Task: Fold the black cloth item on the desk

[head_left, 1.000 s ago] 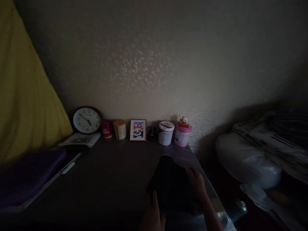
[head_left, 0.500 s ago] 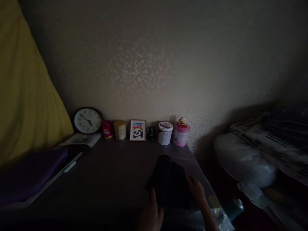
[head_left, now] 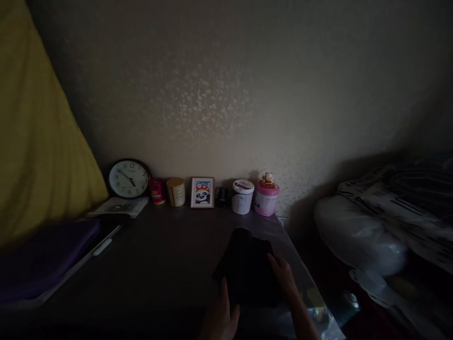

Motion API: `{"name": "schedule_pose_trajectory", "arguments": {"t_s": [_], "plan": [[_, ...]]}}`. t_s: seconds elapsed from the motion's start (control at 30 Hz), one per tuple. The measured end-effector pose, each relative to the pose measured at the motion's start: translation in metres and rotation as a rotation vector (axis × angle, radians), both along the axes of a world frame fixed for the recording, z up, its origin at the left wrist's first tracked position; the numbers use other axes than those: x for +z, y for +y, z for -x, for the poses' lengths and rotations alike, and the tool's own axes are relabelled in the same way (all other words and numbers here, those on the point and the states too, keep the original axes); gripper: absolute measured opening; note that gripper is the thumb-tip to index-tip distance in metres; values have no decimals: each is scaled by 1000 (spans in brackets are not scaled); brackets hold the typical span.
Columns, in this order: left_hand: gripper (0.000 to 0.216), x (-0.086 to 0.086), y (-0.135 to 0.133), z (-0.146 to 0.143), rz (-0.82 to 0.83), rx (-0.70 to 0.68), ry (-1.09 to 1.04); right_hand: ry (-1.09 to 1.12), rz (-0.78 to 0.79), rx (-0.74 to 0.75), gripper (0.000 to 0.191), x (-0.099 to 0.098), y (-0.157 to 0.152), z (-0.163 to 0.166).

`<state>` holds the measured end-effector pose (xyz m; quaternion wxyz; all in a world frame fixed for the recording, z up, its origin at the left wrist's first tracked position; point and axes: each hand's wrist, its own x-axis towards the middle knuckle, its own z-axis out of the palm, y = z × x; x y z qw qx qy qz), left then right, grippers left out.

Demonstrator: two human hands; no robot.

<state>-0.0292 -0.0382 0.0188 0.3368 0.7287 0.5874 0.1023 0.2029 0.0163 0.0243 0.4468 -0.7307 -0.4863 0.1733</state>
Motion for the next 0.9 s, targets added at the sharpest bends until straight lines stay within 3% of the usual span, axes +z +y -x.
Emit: {"name": "schedule_pose_trajectory", "arguments": {"t_s": [0.37,0.63,0.9], "plan": [[67,13,-1,1,-9,-39,42,9,-125,171,48,46,34,45],[67,22,0,0,46,-46,87,-86,-40,194,45,38,69,81],[65,34,0,-2,80,-43,157,-226,137,197,40,26,73,108]]}}
